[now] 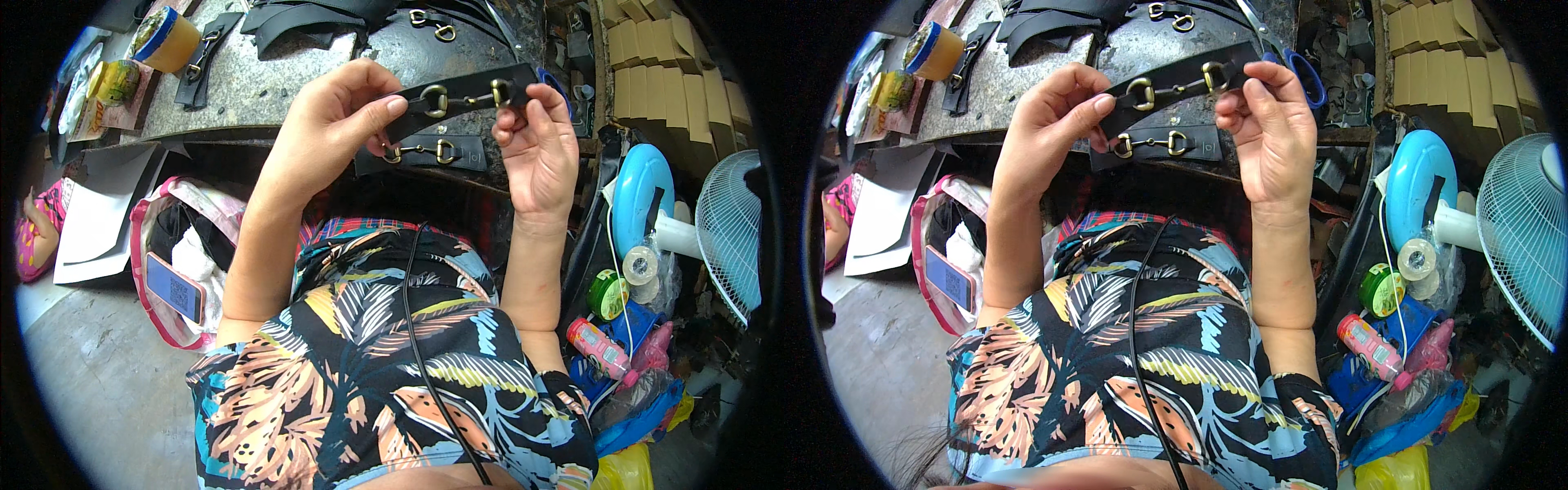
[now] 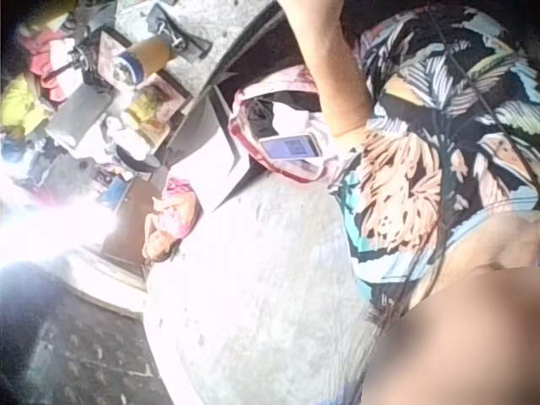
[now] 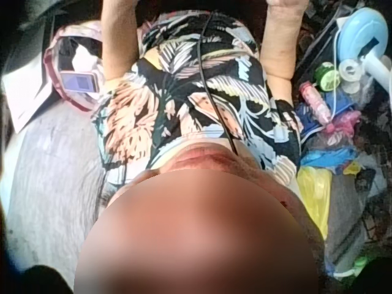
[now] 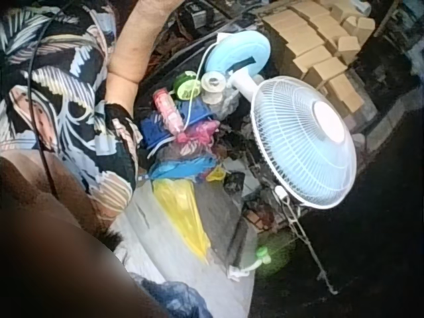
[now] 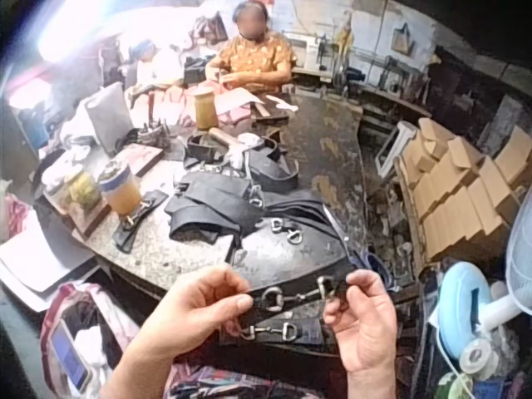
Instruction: The person assembles black leather straps with brass hardware at a workbench. They thread straps through D-rings and buckles, trim excess strap with scissors, and arrange the finished pieces on the table.
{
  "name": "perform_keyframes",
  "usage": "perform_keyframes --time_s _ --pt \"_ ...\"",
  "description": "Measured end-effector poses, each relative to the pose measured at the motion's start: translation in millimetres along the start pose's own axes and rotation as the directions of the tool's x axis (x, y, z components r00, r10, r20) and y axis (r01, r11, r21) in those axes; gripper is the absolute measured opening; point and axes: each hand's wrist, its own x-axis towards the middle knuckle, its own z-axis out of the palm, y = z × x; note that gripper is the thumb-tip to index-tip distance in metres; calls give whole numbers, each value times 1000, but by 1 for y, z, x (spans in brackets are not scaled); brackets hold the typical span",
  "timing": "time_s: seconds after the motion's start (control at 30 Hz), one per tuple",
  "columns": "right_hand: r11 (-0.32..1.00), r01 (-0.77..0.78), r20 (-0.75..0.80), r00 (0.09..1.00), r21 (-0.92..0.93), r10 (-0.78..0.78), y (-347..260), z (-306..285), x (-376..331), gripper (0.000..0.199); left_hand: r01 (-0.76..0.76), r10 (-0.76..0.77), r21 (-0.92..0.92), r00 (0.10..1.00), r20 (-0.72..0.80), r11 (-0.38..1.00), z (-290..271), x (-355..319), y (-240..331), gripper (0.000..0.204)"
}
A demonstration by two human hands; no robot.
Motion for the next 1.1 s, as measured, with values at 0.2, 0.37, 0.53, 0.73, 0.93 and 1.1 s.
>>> perform_keyframes --time_s 0.2,0.37,0.53,0.73,0.93,1.1 --pt "560 146 -51 946 -815 -320 9 -1 -5 25 -217 388 749 920 -57 626 3 10 -17 17" --pt "-190 261 319 847 -946 -424 1 -6 -1 24 -216 599 971 793 110 107 0 26 -31 20" --pt "-238 448 504 808 -862 -305 -3 -7 14 16 -350 596 915 785 171 199 6 33 -37 17" --pt "-244 445 489 856 -862 -165 16 -9 32 20 -277 529 929 841 112 243 18 53 -43 18" --pt "-322 426 494 854 -845 -165 22 -11 32 19 -299 505 919 852 136 257 15 52 -45 17" --pt "-358 435 514 843 -826 -162 25 -11 32 17 -341 510 901 844 167 268 13 52 -44 16"
